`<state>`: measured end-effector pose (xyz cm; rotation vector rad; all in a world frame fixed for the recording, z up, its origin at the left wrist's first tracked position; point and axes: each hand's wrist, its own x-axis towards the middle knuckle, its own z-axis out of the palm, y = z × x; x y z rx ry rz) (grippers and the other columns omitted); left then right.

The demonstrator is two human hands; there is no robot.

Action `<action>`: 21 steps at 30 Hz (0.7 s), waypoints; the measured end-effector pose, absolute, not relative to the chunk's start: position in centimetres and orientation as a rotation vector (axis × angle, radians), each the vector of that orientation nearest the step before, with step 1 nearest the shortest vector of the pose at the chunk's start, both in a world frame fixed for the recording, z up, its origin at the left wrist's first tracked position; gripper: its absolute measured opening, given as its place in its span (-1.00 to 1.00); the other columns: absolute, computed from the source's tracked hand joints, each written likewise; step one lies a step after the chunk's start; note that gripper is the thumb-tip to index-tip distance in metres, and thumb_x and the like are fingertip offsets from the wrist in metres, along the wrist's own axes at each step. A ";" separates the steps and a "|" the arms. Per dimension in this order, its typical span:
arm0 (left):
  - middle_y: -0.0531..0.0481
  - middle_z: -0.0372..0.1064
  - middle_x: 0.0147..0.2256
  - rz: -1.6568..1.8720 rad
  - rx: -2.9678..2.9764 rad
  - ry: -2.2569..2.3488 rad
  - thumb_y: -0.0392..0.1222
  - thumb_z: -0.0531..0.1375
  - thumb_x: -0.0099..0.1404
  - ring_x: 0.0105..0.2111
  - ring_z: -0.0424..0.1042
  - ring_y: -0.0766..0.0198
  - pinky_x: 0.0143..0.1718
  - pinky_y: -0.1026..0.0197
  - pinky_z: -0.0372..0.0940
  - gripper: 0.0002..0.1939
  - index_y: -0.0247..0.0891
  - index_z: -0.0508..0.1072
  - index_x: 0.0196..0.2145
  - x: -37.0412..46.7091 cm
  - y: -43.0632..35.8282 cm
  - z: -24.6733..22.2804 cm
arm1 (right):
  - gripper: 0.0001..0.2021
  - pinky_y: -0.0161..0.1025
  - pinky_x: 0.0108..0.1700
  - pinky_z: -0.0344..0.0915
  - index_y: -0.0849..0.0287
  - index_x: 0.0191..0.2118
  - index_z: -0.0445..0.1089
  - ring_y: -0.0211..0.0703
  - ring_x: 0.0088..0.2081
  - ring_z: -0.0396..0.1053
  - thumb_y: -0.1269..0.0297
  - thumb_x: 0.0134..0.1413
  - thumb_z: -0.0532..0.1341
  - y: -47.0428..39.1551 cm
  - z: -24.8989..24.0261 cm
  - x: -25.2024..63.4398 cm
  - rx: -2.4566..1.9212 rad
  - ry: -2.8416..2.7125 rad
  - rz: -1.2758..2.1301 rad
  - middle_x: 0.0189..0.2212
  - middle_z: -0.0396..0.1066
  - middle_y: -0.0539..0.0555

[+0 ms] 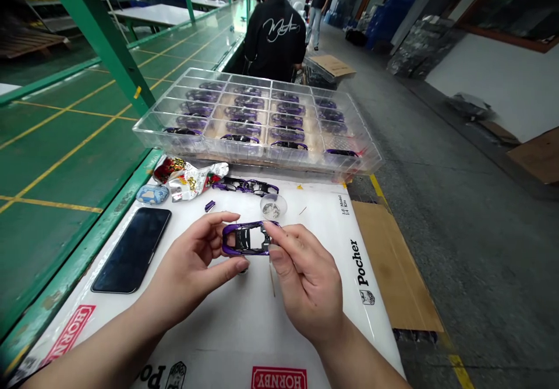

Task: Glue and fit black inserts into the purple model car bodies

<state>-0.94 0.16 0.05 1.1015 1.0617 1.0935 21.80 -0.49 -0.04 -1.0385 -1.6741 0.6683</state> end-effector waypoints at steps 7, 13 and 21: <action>-0.05 0.63 0.06 1.146 1.414 1.138 -0.21 0.59 0.32 -0.04 0.66 0.14 0.01 0.13 0.56 -0.49 -0.07 0.63 0.18 -1.2 0.1 -0.1 | -0.57 -0.18 -0.17 0.53 -0.23 0.38 0.63 -0.15 -0.19 0.54 0.40 0.64 0.29 -0.7 0.1 21.6 -0.993 -1.623 0.734 -0.09 0.57 0.07; 0.02 0.63 -0.08 1.205 1.641 1.138 -0.25 0.57 0.35 -0.14 0.65 0.19 0.00 0.11 0.57 -0.47 -0.05 0.61 0.22 -1.4 -0.1 -0.2 | -0.62 -0.18 -0.17 0.48 -0.18 0.35 0.65 -0.18 -0.21 0.50 0.39 0.67 0.26 -0.7 -0.1 21.7 -0.940 -1.576 0.795 -0.10 0.55 0.05; -0.02 0.63 -0.09 1.238 1.693 1.136 -0.30 0.51 0.37 -0.16 0.64 0.16 -0.06 0.09 0.54 -0.52 -0.10 0.60 0.19 -1.3 -0.2 0.1 | -0.65 -0.22 -0.14 0.50 -0.16 0.34 0.63 -0.20 -0.18 0.49 0.36 0.66 0.29 -0.6 -0.3 21.4 -0.923 -1.549 0.841 -0.11 0.52 0.02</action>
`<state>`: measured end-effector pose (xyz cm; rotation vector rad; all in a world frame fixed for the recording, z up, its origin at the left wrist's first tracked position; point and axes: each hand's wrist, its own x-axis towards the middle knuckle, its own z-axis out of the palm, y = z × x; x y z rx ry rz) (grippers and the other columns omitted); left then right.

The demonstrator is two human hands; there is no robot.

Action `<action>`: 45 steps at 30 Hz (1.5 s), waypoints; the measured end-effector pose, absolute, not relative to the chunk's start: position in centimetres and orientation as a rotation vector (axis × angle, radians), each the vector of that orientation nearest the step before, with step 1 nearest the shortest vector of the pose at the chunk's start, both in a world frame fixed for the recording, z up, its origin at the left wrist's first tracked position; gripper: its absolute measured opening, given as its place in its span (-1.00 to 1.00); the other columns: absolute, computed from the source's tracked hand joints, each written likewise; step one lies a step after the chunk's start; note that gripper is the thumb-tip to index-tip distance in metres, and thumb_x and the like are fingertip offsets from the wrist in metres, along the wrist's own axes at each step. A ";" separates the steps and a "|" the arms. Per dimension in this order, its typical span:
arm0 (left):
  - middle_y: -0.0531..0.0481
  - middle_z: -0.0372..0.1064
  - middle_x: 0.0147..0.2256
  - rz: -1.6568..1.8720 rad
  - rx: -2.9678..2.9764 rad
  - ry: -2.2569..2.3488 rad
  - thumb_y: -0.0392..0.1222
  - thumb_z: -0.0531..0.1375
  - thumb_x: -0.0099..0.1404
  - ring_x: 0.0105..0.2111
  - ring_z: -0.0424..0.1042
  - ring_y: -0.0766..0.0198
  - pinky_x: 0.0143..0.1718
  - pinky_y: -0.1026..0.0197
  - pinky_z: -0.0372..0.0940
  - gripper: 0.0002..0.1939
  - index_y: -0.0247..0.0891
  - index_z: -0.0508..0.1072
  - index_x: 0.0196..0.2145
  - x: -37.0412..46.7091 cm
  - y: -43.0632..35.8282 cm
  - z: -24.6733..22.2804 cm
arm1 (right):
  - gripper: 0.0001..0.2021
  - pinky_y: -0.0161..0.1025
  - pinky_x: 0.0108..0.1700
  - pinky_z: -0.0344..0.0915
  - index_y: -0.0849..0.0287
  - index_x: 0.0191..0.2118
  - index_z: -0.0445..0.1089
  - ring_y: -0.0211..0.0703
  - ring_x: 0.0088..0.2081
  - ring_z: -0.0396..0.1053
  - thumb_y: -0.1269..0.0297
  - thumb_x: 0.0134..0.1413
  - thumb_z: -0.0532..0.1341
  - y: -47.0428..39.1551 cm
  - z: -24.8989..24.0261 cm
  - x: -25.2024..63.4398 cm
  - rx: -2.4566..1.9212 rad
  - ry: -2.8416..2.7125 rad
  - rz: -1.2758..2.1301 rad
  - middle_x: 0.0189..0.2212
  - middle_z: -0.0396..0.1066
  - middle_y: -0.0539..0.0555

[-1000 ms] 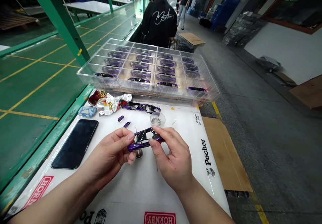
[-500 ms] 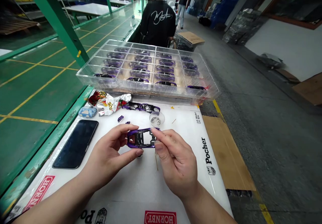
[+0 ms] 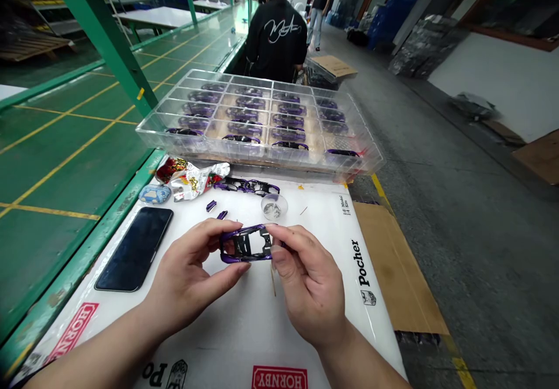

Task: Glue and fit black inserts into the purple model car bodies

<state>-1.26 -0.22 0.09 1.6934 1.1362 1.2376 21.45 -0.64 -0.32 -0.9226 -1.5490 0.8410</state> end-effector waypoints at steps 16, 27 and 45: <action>-0.12 0.63 -0.02 1.052 0.944 0.752 -0.14 0.65 0.29 -0.02 0.62 0.13 0.03 0.17 0.49 -0.52 -0.16 0.68 0.10 -1.0 -0.1 -0.1 | -0.39 -0.22 0.29 0.53 -0.21 0.47 0.49 -0.02 0.27 0.43 -0.09 0.41 0.53 -0.3 -0.1 21.5 -0.903 -1.522 1.004 0.31 0.34 0.12; -0.10 0.68 0.11 1.189 1.273 0.737 -0.31 0.58 0.38 0.05 0.67 0.14 0.06 0.26 0.56 -0.53 -0.01 0.72 0.19 -1.3 -0.6 0.2 | -0.46 -0.14 0.36 0.48 -0.15 0.27 0.56 0.02 0.30 0.42 0.28 0.23 0.61 0.0 0.5 21.3 -0.767 -1.568 1.058 0.21 0.40 0.10; -0.08 0.71 0.08 1.233 1.413 0.672 -0.46 0.59 0.23 0.01 0.70 0.10 0.06 0.20 0.57 -0.32 0.03 0.71 0.23 -1.7 -0.8 0.2 | -0.42 -0.14 0.24 0.57 -0.13 0.27 0.53 0.02 0.20 0.46 0.32 0.18 0.59 -0.5 1.4 21.0 -0.698 -1.622 1.019 0.14 0.44 0.10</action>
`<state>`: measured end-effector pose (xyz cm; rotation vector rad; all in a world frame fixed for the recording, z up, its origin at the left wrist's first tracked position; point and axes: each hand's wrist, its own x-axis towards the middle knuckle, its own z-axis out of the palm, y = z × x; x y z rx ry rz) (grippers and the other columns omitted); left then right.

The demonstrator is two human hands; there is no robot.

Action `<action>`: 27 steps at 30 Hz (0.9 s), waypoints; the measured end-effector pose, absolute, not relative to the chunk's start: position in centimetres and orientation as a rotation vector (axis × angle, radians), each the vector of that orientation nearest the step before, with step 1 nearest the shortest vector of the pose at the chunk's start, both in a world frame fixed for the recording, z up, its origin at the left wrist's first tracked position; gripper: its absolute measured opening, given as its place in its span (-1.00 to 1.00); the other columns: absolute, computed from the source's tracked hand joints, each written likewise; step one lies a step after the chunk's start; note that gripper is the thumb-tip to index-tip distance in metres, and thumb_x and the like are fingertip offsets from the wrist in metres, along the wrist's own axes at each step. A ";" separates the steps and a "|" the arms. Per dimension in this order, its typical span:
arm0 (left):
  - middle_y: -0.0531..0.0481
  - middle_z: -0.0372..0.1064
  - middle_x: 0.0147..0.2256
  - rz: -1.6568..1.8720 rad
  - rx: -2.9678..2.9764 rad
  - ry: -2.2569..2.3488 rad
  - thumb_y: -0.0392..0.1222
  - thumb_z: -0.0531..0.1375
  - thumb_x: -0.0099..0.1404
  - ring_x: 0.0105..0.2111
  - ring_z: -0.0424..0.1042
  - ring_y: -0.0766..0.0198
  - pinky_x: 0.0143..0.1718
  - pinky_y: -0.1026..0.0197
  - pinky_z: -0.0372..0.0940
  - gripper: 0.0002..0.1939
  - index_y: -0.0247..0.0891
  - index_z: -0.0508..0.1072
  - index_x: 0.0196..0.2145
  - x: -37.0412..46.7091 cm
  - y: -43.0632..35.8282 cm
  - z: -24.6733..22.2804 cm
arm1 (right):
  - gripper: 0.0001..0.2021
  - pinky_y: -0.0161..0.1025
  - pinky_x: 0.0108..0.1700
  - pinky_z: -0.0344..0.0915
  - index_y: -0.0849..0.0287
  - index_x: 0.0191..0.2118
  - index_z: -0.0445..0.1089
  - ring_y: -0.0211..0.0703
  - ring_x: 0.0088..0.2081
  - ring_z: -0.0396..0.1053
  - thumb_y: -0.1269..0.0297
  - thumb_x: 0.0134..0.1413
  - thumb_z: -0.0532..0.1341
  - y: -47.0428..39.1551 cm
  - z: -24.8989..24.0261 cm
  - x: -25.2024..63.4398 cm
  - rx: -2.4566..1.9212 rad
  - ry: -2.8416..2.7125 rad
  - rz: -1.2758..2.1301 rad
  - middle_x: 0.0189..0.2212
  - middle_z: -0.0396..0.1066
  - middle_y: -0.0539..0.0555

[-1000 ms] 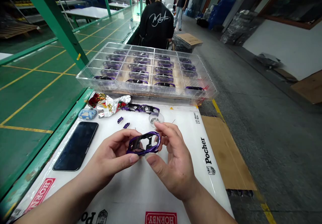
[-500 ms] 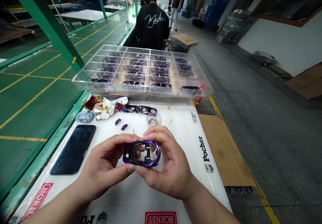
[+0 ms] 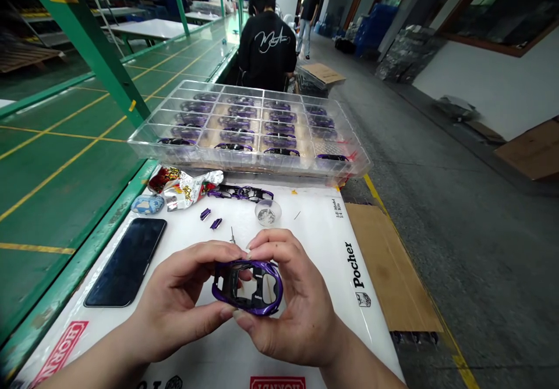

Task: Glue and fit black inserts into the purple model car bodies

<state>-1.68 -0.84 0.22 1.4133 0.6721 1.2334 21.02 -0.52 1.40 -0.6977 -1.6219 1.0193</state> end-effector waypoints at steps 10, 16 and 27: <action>-0.06 0.71 0.00 1.190 1.340 0.676 -0.41 0.59 0.24 -0.11 0.65 0.16 -0.03 0.20 0.55 -0.38 0.02 0.72 0.20 -1.4 -1.2 0.2 | -0.49 -0.13 0.11 0.62 -0.06 0.16 0.57 0.03 0.07 0.55 0.31 0.10 0.58 -0.7 1.4 21.1 -0.749 -1.600 0.952 0.03 0.49 0.11; -0.07 0.69 -0.02 1.146 1.227 0.696 -0.35 0.60 0.28 -0.10 0.63 0.15 -0.04 0.21 0.54 -0.44 0.00 0.73 0.19 -1.0 -1.6 -0.2 | -0.50 -0.04 0.06 0.65 -0.02 0.10 0.58 0.10 0.01 0.58 0.40 0.00 0.52 -0.9 1.3 20.5 -0.768 -1.514 0.987 -0.02 0.53 0.13; -0.07 0.71 -0.07 1.095 1.132 0.763 -0.27 0.63 0.27 -0.10 0.66 0.12 -0.01 0.17 0.54 -0.51 -0.04 0.75 0.13 -0.7 -1.6 -0.2 | -0.49 -0.06 0.07 0.65 -0.04 0.09 0.60 0.05 0.01 0.58 0.46 0.00 0.49 -1.0 1.1 20.0 -0.795 -1.443 1.034 -0.01 0.54 0.09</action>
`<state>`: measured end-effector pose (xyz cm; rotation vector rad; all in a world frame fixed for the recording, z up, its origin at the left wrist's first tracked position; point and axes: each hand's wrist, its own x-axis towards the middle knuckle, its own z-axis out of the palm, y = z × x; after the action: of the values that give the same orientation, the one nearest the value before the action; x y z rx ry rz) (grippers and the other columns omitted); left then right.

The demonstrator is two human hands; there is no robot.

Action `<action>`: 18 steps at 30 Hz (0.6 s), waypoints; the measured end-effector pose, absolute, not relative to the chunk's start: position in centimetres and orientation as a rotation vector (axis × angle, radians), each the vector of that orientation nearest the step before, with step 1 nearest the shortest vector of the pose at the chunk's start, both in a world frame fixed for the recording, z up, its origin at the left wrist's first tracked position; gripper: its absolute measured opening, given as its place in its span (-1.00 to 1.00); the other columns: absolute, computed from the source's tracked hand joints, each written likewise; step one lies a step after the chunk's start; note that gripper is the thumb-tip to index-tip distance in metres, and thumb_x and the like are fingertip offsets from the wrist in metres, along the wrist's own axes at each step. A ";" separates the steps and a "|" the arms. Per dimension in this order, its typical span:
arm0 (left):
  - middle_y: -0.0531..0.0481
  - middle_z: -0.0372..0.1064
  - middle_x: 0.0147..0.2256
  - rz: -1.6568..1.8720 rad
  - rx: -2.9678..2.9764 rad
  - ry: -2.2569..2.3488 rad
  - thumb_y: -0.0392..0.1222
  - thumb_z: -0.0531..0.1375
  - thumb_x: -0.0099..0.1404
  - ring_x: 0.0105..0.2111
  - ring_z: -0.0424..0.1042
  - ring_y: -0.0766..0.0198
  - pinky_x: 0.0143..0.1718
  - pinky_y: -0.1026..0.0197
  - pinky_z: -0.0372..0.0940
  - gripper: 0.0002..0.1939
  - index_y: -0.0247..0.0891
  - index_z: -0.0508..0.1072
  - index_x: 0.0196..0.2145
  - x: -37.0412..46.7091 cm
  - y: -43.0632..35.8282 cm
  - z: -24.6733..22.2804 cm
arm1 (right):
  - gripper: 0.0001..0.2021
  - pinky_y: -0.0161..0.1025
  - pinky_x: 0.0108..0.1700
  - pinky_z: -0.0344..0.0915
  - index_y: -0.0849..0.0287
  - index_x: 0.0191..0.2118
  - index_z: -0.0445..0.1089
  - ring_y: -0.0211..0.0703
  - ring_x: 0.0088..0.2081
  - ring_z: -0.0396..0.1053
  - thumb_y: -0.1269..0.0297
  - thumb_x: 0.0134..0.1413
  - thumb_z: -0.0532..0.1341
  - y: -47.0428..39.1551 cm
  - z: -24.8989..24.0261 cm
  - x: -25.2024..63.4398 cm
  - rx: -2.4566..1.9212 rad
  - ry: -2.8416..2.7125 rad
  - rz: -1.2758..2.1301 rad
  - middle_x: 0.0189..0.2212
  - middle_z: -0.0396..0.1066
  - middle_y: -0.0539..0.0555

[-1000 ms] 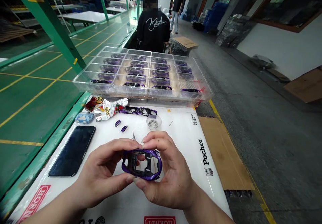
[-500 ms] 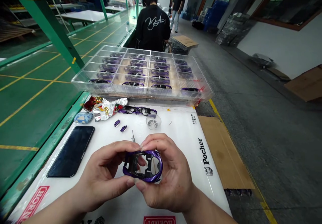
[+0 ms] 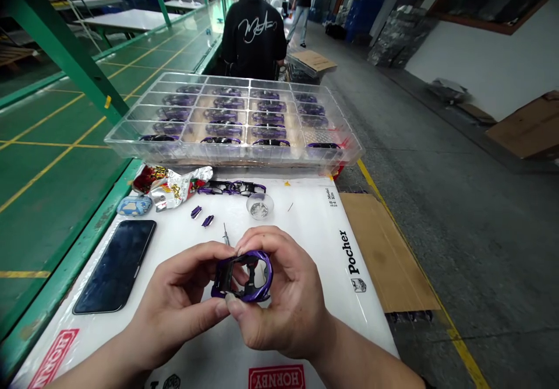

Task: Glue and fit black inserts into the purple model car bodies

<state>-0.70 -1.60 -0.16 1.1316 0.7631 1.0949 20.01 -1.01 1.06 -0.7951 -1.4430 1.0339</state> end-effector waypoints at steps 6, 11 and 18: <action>-0.13 0.77 0.04 1.057 1.006 0.802 -0.22 0.64 0.29 0.03 0.74 0.04 0.11 0.13 0.57 -0.52 -0.14 0.74 0.13 -0.6 -1.1 0.3 | -0.46 -0.01 0.33 0.57 -0.15 0.30 0.58 0.08 0.30 0.49 0.02 0.28 0.63 -0.4 0.4 21.0 -0.794 -1.370 1.191 0.28 0.48 0.14; -0.16 0.79 -0.05 1.017 0.880 0.768 -0.14 0.68 0.26 -0.02 0.77 0.03 0.08 0.11 0.60 -0.48 -0.19 0.74 0.13 -1.0 -0.6 0.5 | -0.34 0.19 0.44 0.48 -0.29 0.50 0.44 0.16 0.41 0.44 -0.01 0.40 0.56 0.3 0.0 22.7 -0.773 -1.555 1.039 0.44 0.45 0.15; -0.23 0.77 -0.12 0.848 0.708 0.599 0.05 0.68 0.24 -0.19 0.79 0.03 -0.20 0.17 0.59 -0.44 -0.25 0.77 0.10 -0.5 -0.1 0.3 | -0.64 0.09 0.25 0.58 -0.15 0.25 0.64 0.11 0.19 0.57 0.05 0.44 0.54 0.7 -0.2 22.4 -0.785 -1.523 0.859 0.09 0.60 0.16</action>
<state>-0.51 -0.14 0.32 0.7083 0.5990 0.8479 22.40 0.70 -0.21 -0.7853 -1.5229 0.8595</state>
